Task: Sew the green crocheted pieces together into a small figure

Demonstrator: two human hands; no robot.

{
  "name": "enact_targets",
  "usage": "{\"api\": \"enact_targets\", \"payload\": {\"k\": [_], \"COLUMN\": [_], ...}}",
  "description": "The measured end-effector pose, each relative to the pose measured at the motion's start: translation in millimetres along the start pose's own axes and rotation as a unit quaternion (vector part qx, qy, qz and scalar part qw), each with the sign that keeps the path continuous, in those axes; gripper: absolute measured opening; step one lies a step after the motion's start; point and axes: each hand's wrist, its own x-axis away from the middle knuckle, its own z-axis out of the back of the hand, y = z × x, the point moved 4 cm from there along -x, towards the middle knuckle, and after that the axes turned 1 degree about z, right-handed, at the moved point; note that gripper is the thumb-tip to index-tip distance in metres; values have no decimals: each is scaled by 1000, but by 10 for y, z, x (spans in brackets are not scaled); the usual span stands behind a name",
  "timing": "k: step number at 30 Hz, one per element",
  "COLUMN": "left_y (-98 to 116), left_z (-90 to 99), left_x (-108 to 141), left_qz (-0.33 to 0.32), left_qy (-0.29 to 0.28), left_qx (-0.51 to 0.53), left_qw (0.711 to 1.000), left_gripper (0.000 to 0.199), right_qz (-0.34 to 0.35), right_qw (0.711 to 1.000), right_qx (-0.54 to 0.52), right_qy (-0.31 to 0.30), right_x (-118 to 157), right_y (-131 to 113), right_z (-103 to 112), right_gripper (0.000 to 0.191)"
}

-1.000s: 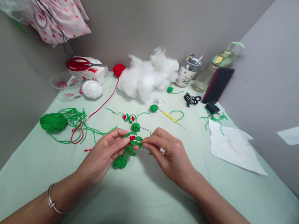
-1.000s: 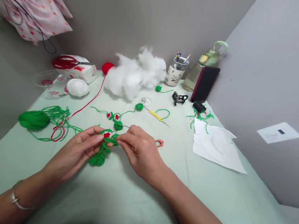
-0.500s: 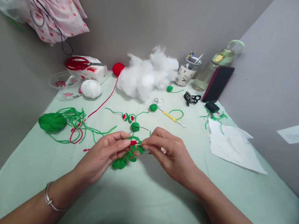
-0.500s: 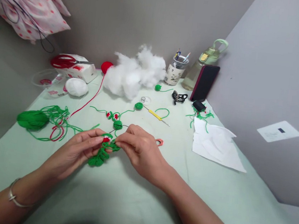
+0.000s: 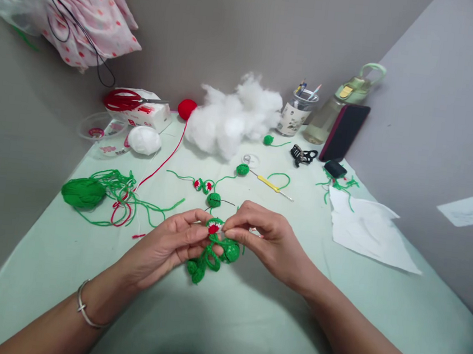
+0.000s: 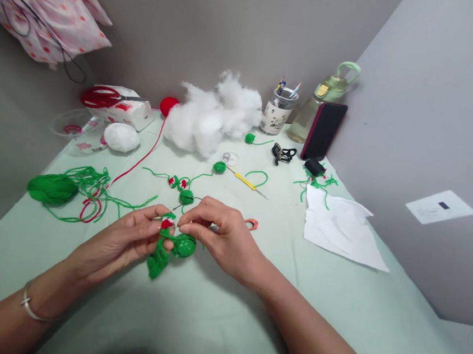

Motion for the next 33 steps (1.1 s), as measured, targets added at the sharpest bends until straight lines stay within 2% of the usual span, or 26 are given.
{"api": "enact_targets", "payload": {"k": [4,7,9,11,13,17,20,23,25,28,30,33], "left_y": [-47,-53,-36,-16,3,27,28,23,23,13,-7,-34], "left_z": [-15,-6,9,29,46,55,47,43,51,63,61,44], "left_x": [-12,-16,-14,-10,-8,-7,-9,-20,-29,-35,-33,-25], "left_qz": [-12,-29,-45,-58,-67,-86,-91,-87,-89,-87,-78,-67], "left_qy": [8,11,12,16,22,39,51,57,65,69,63,57], "left_qx": [-34,-35,-30,-22,-16,-14,0,20,26,15,-1,-29], "left_qw": [999,999,998,998,997,995,995,994,994,994,995,996], "left_gripper": [14,13,13,14,16,17,17,19,20,20,19,17], "right_qz": [1,-37,-64,-86,-108,-146,-148,-141,-124,-71,-30,9], "right_qw": [999,998,997,995,991,983,976,974,984,997,995,995], "right_qx": [38,28,-12,-48,-65,-96,-131,-132,-95,-7,27,39], "right_qy": [13,40,37,0,-41,-64,-87,-120,-89,35,91,92], "right_x": [14,30,38,40,38,32,42,60,53,29,23,14], "right_y": [29,49,57,60,68,101,113,118,122,112,100,96], "right_z": [-70,-68,-54,-65,-95,-158,-213,-244,-202,-71,-22,-49], "right_gripper": [12,9,20,41,51,49,51,44,38,24,18,12]}}
